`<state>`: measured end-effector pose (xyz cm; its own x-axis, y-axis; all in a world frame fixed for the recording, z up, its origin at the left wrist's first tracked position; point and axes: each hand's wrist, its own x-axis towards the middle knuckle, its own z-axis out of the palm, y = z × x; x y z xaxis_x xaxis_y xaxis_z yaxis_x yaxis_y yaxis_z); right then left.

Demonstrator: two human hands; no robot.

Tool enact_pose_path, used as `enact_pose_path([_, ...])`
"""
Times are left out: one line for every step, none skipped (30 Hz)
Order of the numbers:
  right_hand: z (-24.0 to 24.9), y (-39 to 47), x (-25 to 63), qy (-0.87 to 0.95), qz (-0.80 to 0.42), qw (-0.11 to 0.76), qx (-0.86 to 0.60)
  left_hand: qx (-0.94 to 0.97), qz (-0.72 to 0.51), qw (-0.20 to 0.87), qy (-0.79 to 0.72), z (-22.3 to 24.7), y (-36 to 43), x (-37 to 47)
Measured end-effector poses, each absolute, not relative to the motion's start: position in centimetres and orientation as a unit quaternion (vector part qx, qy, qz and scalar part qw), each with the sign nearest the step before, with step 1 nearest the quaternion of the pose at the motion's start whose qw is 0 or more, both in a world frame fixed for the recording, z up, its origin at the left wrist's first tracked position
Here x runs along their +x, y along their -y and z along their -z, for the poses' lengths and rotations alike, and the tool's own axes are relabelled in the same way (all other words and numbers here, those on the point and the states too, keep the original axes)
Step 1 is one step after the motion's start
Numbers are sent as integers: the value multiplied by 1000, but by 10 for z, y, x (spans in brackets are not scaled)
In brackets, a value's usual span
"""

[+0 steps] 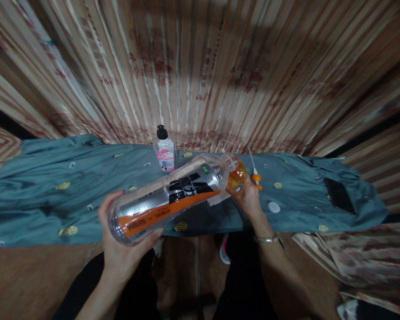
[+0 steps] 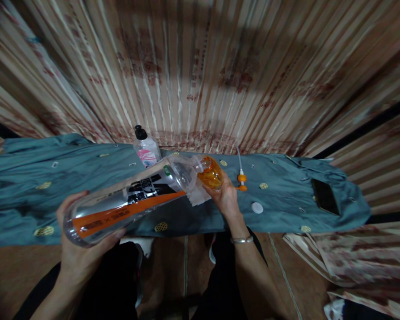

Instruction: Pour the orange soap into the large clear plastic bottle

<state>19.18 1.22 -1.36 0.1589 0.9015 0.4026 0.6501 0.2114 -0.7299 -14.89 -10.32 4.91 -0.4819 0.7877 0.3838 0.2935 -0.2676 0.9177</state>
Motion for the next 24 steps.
enact_pose_path([14,-12,192,634,-138,452,-612,469,-642,193,-575,-49,103,-149])
enact_pose_path([14,-12,192,635,-137,453,-611,468,-641,192,-577,-49,103,-150])
enact_pose_path([14,-12,192,635,-135,454,-610,468,-640,191,-578,-49,103,-150])
enact_pose_path([15,-12,192,636,-132,454,-610,467,-639,191,-580,-49,104,-150])
enact_pose_path([15,-12,192,637,-129,453,-610,467,-639,189,-580,-48,104,-150])
enact_pose_path([15,-12,192,640,-125,452,-609,467,-639,189,-581,-48,104,-150])
enact_pose_path([14,-12,192,642,-122,450,-609,466,-639,190,-582,-48,104,-150])
enact_pose_path([14,-12,192,645,-119,448,-608,465,-637,193,-583,-48,104,-149])
enact_pose_path([14,-12,192,647,-116,447,-607,465,-635,197,-585,-48,104,-149])
enact_pose_path([14,-12,192,647,-115,448,-606,464,-634,199,-586,-47,104,-149])
enact_pose_path([14,-12,192,647,-115,449,-606,464,-633,200,-587,-48,104,-149])
enact_pose_path([14,-12,192,646,-116,450,-606,464,-632,200,-587,-48,104,-149])
enact_pose_path([14,-12,192,644,-118,450,-607,465,-634,198,-586,-48,103,-150])
enact_pose_path([15,-12,192,642,-121,451,-608,467,-635,196,-583,-48,103,-150])
enact_pose_path([15,-11,191,641,-123,452,-609,469,-638,194,-580,-48,103,-150])
enact_pose_path([15,-11,191,639,-124,453,-609,471,-638,194,-577,-48,103,-150])
enact_pose_path([16,-12,191,638,-123,453,-610,472,-638,195,-576,-47,104,-150])
enact_pose_path([16,-12,191,638,-122,453,-611,473,-639,195,-575,-46,104,-150])
enact_pose_path([17,-12,192,639,-121,453,-610,474,-638,194,-575,-45,105,-150])
enact_pose_path([17,-13,192,640,-119,452,-610,475,-639,191,-573,-44,105,-149])
enact_pose_path([17,-13,193,642,-117,450,-610,477,-640,188,-571,-42,106,-149])
enact_pose_path([17,-13,193,644,-115,447,-610,479,-642,183,-569,-41,106,-148])
enact_pose_path([17,-13,194,645,-113,445,-611,480,-644,178,-568,-39,107,-148])
enact_pose_path([17,-13,194,647,-111,443,-611,481,-644,175,-568,-39,107,-148])
